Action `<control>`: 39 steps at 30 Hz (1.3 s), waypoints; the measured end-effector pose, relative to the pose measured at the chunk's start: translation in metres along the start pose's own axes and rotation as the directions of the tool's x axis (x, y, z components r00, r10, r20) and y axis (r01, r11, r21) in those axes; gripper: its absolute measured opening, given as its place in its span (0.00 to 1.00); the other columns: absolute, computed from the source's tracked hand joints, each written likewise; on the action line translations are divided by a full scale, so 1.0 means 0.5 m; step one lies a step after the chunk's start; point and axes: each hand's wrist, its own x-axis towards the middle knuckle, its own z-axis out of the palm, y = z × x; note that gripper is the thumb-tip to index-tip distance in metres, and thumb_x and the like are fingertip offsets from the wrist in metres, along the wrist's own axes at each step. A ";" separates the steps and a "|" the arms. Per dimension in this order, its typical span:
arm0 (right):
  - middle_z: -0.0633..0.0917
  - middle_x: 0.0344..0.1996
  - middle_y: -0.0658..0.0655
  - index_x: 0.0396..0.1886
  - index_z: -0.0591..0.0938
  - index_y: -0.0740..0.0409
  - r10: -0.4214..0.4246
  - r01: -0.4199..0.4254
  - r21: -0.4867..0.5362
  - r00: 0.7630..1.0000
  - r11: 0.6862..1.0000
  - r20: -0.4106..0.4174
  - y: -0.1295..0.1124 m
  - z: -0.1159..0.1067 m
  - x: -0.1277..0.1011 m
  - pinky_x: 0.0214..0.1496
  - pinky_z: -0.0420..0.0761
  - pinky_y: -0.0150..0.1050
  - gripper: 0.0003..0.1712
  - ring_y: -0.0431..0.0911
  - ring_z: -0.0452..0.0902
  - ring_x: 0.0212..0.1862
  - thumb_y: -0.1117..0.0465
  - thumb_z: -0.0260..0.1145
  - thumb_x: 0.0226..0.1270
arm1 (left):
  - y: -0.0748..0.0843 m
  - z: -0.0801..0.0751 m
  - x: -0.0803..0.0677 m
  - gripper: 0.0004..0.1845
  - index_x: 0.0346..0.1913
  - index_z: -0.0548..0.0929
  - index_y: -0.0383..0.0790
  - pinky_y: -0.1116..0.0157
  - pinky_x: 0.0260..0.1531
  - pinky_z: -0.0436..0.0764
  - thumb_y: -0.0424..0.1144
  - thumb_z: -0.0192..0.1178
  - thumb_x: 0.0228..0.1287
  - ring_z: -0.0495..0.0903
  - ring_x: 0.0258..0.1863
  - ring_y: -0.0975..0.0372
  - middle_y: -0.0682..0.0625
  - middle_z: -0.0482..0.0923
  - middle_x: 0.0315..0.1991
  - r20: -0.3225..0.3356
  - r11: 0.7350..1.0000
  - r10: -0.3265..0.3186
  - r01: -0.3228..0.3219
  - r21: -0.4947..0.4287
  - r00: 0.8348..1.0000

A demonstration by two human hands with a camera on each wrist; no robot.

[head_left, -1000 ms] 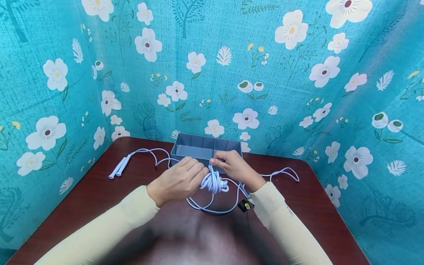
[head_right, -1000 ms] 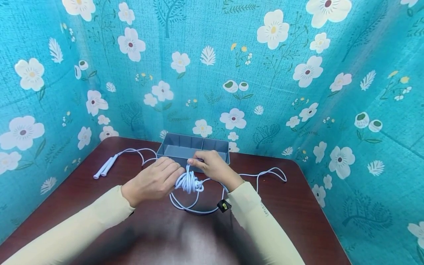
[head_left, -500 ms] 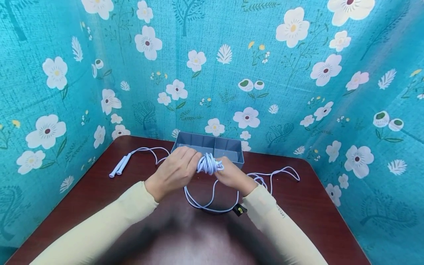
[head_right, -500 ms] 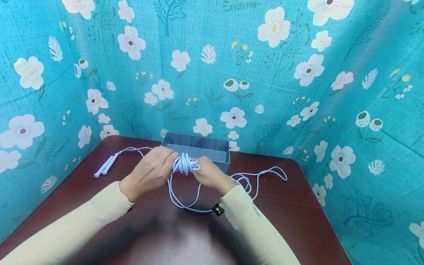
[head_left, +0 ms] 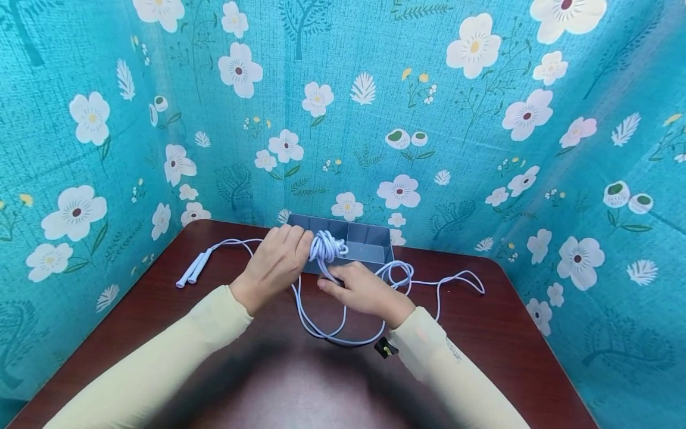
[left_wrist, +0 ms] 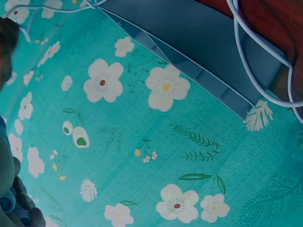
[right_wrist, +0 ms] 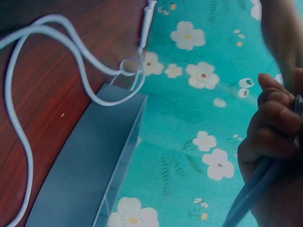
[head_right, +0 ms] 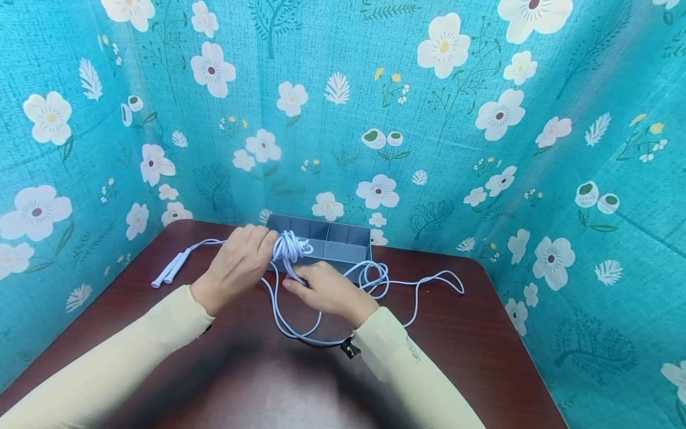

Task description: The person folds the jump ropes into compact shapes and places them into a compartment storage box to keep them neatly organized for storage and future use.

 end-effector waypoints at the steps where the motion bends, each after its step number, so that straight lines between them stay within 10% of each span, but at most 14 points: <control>1: 0.72 0.19 0.44 0.32 0.79 0.49 -0.016 0.016 -0.011 1.000 1.000 -0.003 -0.003 -0.001 -0.001 0.28 0.71 0.33 0.10 0.36 0.67 0.23 0.53 0.58 0.74 | -0.005 0.002 0.000 0.11 0.45 0.73 0.27 0.60 0.23 0.65 0.30 0.40 0.73 0.66 0.26 0.53 0.41 0.70 0.31 -0.005 1.000 -0.004 0.004 0.002 1.000; 11: 0.72 0.20 0.41 0.38 0.80 0.51 -0.059 0.055 -0.045 0.995 0.997 -0.079 -0.046 -0.024 -0.024 0.24 0.71 0.31 0.04 0.35 0.66 0.22 0.56 0.62 0.71 | -0.041 0.004 0.007 0.19 0.47 0.73 0.27 0.61 0.25 0.68 0.31 0.68 0.56 0.69 0.29 0.53 0.39 0.72 0.34 -0.009 0.997 -0.072 0.072 0.039 0.997; 21: 0.66 0.16 0.43 0.29 0.74 0.51 -0.071 0.031 -0.225 0.983 0.974 -0.169 -0.080 -0.057 -0.045 0.21 0.68 0.30 0.09 0.36 0.62 0.19 0.58 0.65 0.68 | -0.049 0.018 -0.005 0.16 0.46 0.74 0.27 0.61 0.24 0.67 0.29 0.66 0.57 0.68 0.27 0.53 0.38 0.73 0.33 0.033 0.995 -0.101 0.100 0.030 0.994; 30: 0.68 0.16 0.46 0.31 0.77 0.57 -0.272 0.112 -0.483 0.923 0.868 -0.274 -0.102 -0.106 -0.038 0.20 0.66 0.28 0.11 0.37 0.62 0.18 0.57 0.70 0.63 | -0.032 0.024 -0.001 0.13 0.45 0.75 0.29 0.62 0.22 0.65 0.31 0.63 0.60 0.65 0.26 0.54 0.41 0.70 0.29 0.046 0.998 -0.061 0.060 0.015 0.997; 39: 0.81 0.23 0.51 0.35 0.82 0.60 -0.339 0.133 -0.546 0.893 0.827 -0.295 -0.099 -0.132 -0.033 0.25 0.77 0.31 0.15 0.40 0.76 0.22 0.56 0.75 0.56 | -0.004 0.034 -0.017 0.10 0.46 0.76 0.31 0.62 0.24 0.65 0.30 0.59 0.64 0.66 0.27 0.55 0.43 0.70 0.31 0.105 0.997 0.026 -0.019 -0.070 0.994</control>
